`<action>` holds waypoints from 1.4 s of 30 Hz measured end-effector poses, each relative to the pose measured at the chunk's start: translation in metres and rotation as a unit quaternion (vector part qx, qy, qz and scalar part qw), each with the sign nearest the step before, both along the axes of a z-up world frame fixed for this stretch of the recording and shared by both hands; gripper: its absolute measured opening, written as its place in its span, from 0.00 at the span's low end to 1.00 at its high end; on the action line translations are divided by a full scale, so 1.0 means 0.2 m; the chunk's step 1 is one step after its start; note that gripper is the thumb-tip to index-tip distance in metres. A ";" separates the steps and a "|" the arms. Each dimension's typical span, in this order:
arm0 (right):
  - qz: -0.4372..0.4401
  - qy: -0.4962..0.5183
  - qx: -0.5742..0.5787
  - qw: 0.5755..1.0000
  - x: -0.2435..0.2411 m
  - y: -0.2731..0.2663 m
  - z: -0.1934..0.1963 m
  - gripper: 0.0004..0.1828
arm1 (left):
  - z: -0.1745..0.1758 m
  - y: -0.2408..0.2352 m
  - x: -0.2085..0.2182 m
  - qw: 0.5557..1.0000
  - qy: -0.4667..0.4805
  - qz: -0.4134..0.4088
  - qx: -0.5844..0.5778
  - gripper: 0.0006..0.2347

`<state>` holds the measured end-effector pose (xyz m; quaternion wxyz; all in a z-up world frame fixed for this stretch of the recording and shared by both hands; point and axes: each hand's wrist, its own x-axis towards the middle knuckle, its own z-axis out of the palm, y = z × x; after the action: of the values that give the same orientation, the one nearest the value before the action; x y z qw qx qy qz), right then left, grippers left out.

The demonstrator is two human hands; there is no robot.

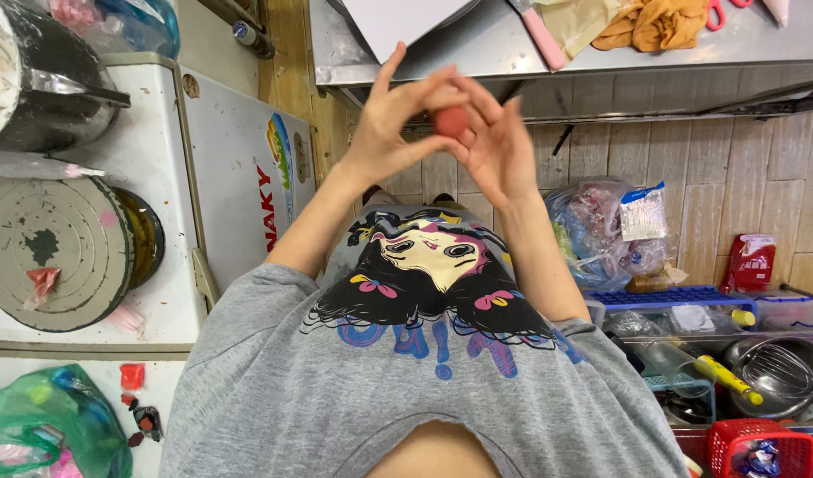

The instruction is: The person rolls small pieces of red and black clay between their palms to form smooth spheres. They place the finished spheres on a nearby countertop. The workspace is cluttered with various craft supplies.

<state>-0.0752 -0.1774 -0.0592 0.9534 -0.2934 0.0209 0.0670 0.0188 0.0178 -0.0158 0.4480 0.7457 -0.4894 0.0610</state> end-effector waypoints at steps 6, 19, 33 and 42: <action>-0.019 0.066 -0.195 0.978 0.00 0.02 -0.07 0.25 | 0.03 0.02 0.07 0.999 -0.030 -0.002 0.041 0.38; -0.220 0.011 -0.287 0.932 0.29 0.24 -0.48 0.09 | -0.60 -0.20 0.03 0.714 0.537 -0.017 -0.448 0.23; -0.263 -0.204 -0.557 0.761 0.19 0.27 -0.11 0.25 | -0.28 -0.18 -0.05 0.657 0.556 -0.084 -0.502 0.34; -0.150 -0.128 -0.387 0.901 0.17 0.12 0.04 0.26 | -0.26 -0.05 -0.04 0.819 0.482 -0.052 -0.309 0.20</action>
<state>-0.0416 -0.1539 -0.0513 0.7581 -0.6385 -0.0335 -0.1287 0.0101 0.0080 -0.0679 0.8357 0.4761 -0.2050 -0.1816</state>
